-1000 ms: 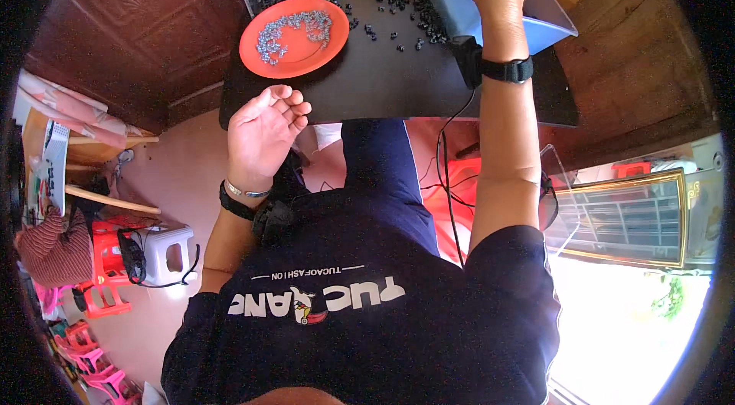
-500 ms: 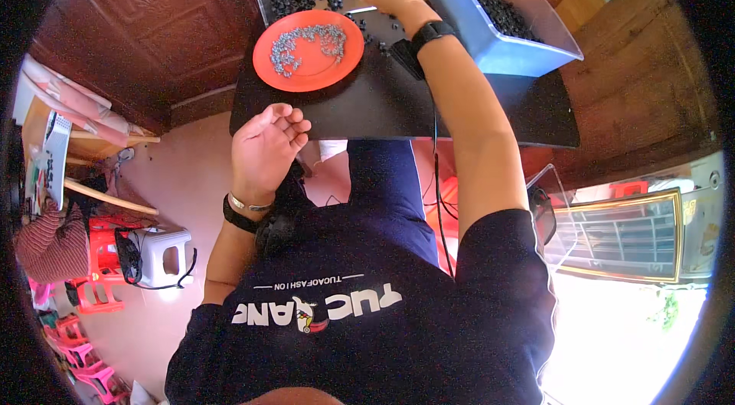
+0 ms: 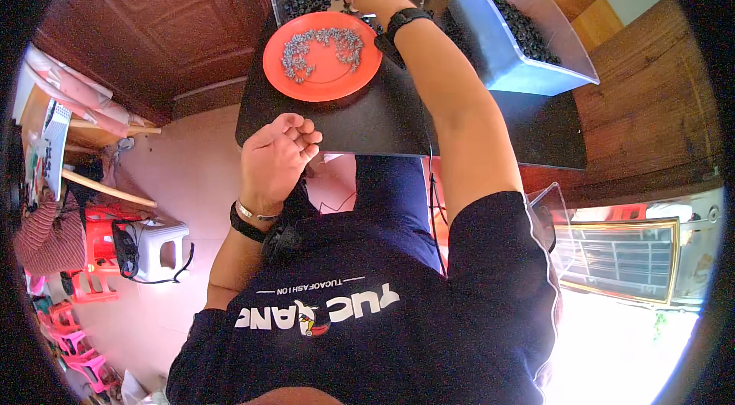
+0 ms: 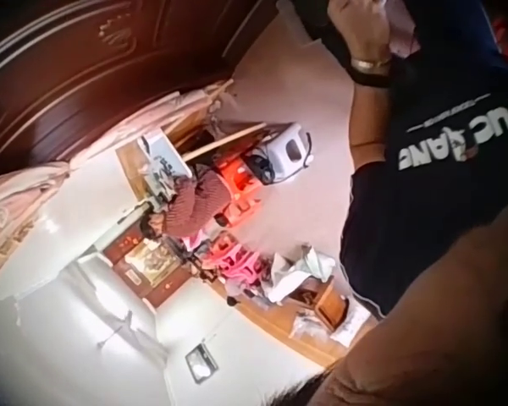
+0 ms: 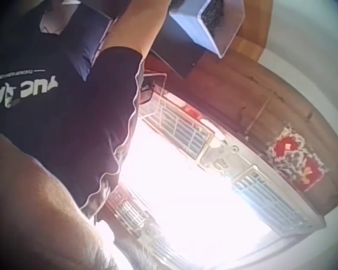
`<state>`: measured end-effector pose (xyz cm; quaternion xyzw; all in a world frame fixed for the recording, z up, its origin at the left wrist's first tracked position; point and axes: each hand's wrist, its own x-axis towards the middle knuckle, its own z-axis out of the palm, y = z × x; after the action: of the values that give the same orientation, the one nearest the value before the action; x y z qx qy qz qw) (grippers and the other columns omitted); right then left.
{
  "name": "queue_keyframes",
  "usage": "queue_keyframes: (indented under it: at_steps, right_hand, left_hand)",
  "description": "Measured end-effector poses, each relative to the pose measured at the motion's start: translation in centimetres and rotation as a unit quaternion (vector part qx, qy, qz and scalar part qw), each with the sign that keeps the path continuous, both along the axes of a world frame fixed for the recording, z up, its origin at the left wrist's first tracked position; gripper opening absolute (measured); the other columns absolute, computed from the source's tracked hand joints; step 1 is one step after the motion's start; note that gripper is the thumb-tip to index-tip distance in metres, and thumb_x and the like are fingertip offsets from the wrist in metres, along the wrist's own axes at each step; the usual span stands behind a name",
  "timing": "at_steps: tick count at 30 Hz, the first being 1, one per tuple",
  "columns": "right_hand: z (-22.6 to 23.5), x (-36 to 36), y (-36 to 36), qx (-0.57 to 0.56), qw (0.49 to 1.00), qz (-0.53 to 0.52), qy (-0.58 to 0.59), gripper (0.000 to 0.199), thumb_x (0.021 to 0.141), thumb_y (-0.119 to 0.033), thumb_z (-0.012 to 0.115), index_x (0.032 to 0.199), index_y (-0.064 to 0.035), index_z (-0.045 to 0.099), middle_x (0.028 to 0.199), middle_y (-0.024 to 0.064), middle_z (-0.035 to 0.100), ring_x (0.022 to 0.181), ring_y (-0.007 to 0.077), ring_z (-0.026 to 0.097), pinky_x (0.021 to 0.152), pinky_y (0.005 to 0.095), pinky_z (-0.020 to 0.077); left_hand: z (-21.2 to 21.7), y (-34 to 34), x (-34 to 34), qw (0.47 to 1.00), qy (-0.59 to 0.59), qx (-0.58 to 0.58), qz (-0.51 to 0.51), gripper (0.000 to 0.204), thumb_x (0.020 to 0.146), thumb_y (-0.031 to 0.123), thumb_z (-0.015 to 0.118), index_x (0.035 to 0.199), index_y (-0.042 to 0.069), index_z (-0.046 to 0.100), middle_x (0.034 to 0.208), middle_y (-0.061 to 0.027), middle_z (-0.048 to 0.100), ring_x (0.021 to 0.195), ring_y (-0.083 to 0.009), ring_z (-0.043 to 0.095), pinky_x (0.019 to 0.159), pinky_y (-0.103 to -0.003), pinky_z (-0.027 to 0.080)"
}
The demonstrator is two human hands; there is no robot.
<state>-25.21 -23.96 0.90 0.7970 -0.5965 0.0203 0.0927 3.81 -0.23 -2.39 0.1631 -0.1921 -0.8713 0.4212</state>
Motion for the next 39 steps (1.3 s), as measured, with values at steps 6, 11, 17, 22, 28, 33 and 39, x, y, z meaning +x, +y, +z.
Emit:
queue_keyframes:
  at_steps: [6, 11, 17, 22, 28, 33, 39]
  right_hand:
    - [-1.0, -1.7, -0.6, -0.015, 1.0, -0.002, 0.017, 0.015, 0.076, -0.019, 0.062, 0.085, -0.0129, 0.072, 0.087, 0.0096, 0.069, 0.084, 0.0301, 0.065, 0.074, 0.0421, 0.0521]
    - [0.8, -2.5, 0.6, -0.016, 0.996, -0.074, -0.042, 0.017, 0.077, -0.023, 0.062, 0.091, -0.015, 0.07, 0.087, 0.0098, 0.069, 0.085, 0.0304, 0.065, 0.077, 0.041, 0.0511]
    - [5.6, 0.5, 9.7, 0.064, 0.826, 0.117, -0.547, 0.036, 0.08, 0.002, 0.065, 0.115, 0.0, 0.059, 0.104, 0.0062, 0.066, 0.097, 0.015, 0.061, 0.086, 0.0287, 0.0491]
    - [5.8, 5.1, 21.2, 0.107, 0.681, 0.183, -0.701, 0.038, 0.079, 0.004, 0.068, 0.115, -0.0027, 0.06, 0.102, 0.0033, 0.066, 0.087, 0.0101, 0.059, 0.08, 0.0244, 0.0493]
    - [2.3, 7.4, 26.3, 0.13, 0.622, 0.174, -0.752, 0.041, 0.08, 0.007, 0.066, 0.118, -0.0064, 0.06, 0.101, 0.0032, 0.065, 0.083, 0.0089, 0.058, 0.073, 0.0221, 0.0495]
    - [0.7, 8.0, 27.3, 0.066, 0.651, 0.187, -0.733, 0.04, 0.079, 0.006, 0.069, 0.116, -0.006, 0.062, 0.1, 0.0026, 0.067, 0.081, 0.0086, 0.058, 0.073, 0.022, 0.0494]
    - [0.5, 8.2, 28.4, 0.047, 0.649, 0.178, -0.738, 0.039, 0.077, 0.004, 0.071, 0.114, -0.006, 0.063, 0.1, 0.0021, 0.067, 0.08, 0.0092, 0.057, 0.075, 0.0235, 0.0495]
  left_hand:
    - [0.0, 0.1, -0.1, 1.0, -0.023, -0.018, 0.004, 0.025, 0.095, 0.025, 0.048, 0.098, 0.002, 0.056, 0.096, -0.0101, 0.061, 0.092, -0.0252, 0.06, 0.083, -0.036, 0.045]
    - [0.1, -0.1, 0.1, 0.999, -0.032, -0.009, 0.007, 0.026, 0.095, 0.026, 0.047, 0.099, 0.002, 0.057, 0.096, -0.0101, 0.061, 0.091, -0.0255, 0.06, 0.083, -0.036, 0.044]
    - [1.4, -0.3, -0.4, 0.998, -0.051, -0.047, -0.002, 0.03, 0.095, 0.028, 0.045, 0.102, 0.002, 0.057, 0.098, -0.0098, 0.061, 0.093, -0.0236, 0.06, 0.084, -0.035, 0.045]
    - [3.6, -0.3, -2.0, 0.994, -0.033, -0.102, -0.028, 0.032, 0.096, 0.025, 0.042, 0.11, 0.0, 0.055, 0.103, -0.0107, 0.061, 0.097, -0.0243, 0.06, 0.087, -0.035, 0.045]
    - [3.4, 0.9, -3.8, 0.994, -0.039, -0.102, -0.024, 0.027, 0.096, 0.023, 0.045, 0.11, 0.002, 0.055, 0.097, -0.0072, 0.061, 0.092, -0.0194, 0.06, 0.081, -0.03, 0.047]
    - [3.2, 2.1, -4.2, 0.99, -0.06, -0.129, -0.019, 0.026, 0.096, 0.022, 0.045, 0.111, 0.003, 0.054, 0.099, -0.0039, 0.06, 0.091, -0.0154, 0.059, 0.081, -0.029, 0.045]
    - [2.9, 2.6, -4.1, 0.984, -0.064, -0.161, -0.041, 0.039, 0.096, 0.021, 0.043, 0.13, 0.001, 0.048, 0.112, -0.0047, 0.058, 0.099, -0.0157, 0.054, 0.088, -0.035, 0.043]
